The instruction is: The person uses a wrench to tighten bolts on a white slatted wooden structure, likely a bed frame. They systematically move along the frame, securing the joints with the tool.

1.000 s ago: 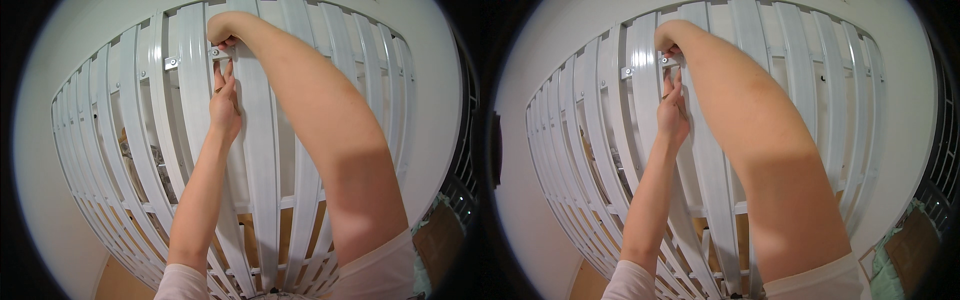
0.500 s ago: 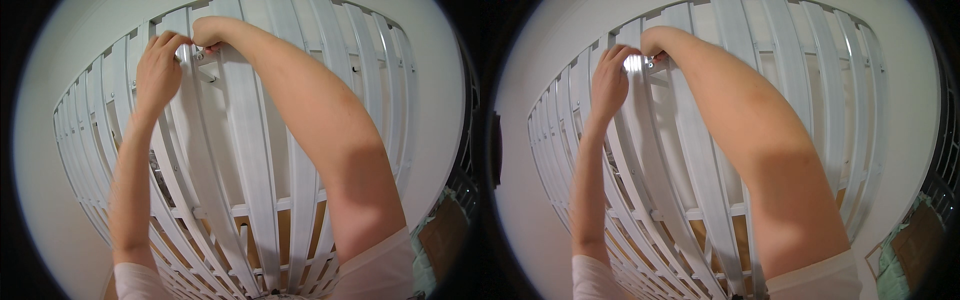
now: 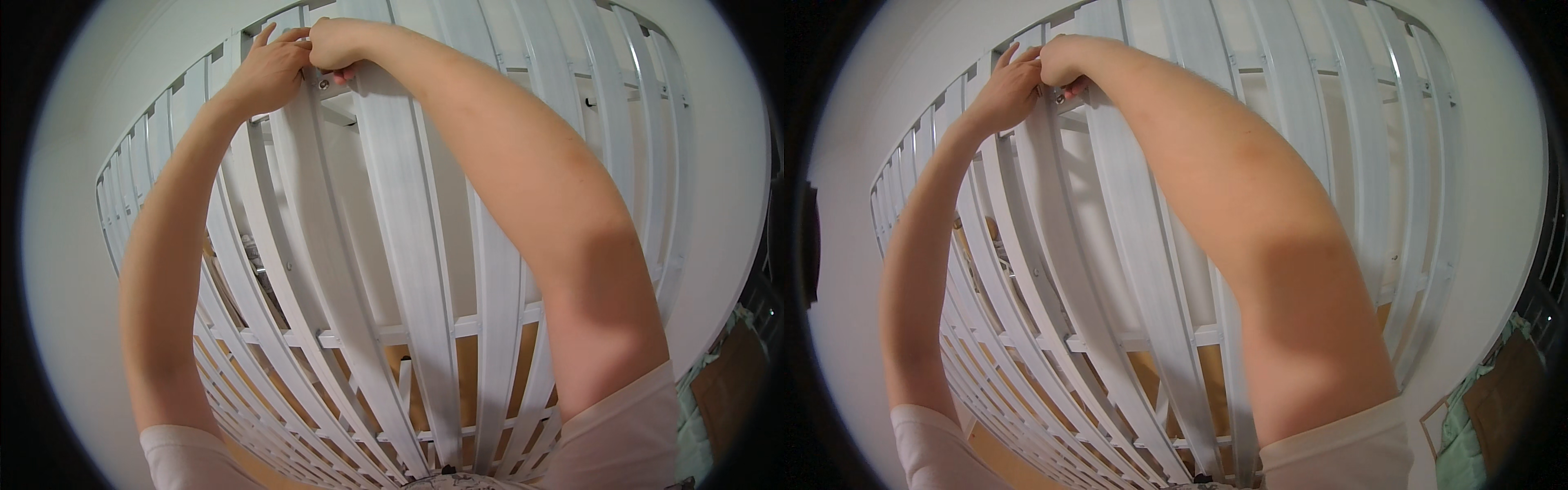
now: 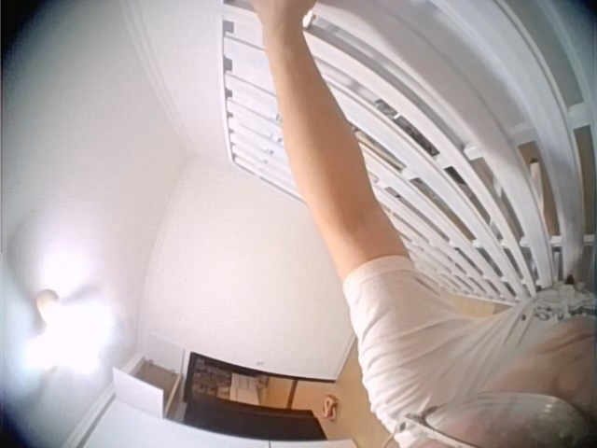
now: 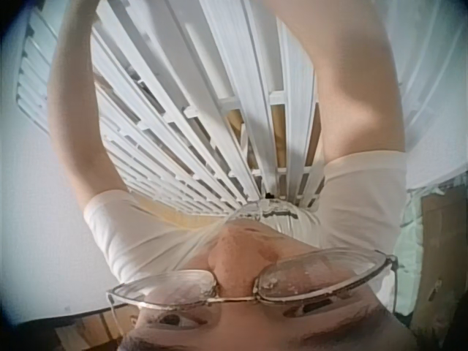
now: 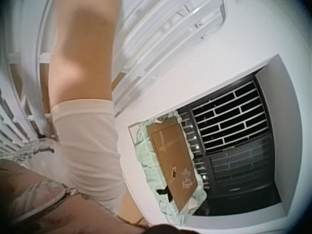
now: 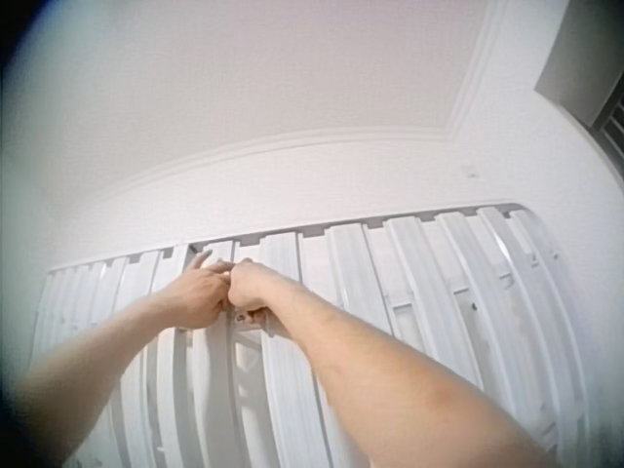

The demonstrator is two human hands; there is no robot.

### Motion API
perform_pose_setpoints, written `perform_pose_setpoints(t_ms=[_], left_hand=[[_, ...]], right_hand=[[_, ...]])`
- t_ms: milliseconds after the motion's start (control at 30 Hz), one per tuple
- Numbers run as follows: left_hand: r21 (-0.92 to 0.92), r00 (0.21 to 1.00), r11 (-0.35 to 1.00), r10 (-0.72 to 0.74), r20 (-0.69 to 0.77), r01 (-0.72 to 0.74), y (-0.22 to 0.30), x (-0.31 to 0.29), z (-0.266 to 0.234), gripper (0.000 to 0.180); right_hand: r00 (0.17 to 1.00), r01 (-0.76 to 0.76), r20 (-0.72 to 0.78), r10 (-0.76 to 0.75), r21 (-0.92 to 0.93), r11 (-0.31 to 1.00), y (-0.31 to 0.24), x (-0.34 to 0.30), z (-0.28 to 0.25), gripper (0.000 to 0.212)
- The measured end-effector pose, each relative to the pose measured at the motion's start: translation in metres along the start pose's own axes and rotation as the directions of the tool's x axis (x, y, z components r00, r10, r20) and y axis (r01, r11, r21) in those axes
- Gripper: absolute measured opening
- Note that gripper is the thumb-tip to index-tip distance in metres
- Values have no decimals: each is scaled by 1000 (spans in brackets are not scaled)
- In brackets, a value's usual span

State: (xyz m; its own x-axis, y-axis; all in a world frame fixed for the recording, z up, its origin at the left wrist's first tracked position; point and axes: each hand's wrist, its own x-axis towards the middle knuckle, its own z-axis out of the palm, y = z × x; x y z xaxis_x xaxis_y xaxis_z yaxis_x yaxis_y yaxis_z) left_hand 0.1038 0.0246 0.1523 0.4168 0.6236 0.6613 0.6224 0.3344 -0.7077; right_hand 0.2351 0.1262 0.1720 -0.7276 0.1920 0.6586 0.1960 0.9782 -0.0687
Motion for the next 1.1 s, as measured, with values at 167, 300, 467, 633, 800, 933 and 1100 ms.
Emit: perform_pose_setpoints(t_ms=[167, 300, 467, 633, 800, 933, 1100], left_hand=[[-26, 999, 999, 21, 46, -20, -6, 2, 2, 41], [-77, 998, 997, 17, 63, -12, -6, 6, 10, 39], [-95, 1000, 995, 26, 10, -25, -6, 1, 18, 39], [-117, 999, 993, 36, 16, -34, 2, 0, 13, 38], [-124, 999, 991, 40, -32, -44, 1, -3, 19, 35], [-150, 994, 987, 40, -101, -55, 2, -5, 24, 29], [-153, 998, 987, 40, -43, -46, 5, -3, 19, 23]], right_hand=[[999, 5, 53, -9, 87, 996, -1, -5, -3, 22], [996, -55, 68, 54, 17, 998, -7, -7, -3, 22], [995, -95, 15, 96, -68, 993, -12, -20, 3, 21], [842, 117, -508, -181, -155, 981, 12, -38, 27, 18], [976, 65, -209, 66, 562, 824, 6, -41, 17, 17], [987, 12, -123, 104, 703, 711, 1, -51, 15, 19], [985, -41, -73, 156, 780, 625, 2, -48, 18, 20]])
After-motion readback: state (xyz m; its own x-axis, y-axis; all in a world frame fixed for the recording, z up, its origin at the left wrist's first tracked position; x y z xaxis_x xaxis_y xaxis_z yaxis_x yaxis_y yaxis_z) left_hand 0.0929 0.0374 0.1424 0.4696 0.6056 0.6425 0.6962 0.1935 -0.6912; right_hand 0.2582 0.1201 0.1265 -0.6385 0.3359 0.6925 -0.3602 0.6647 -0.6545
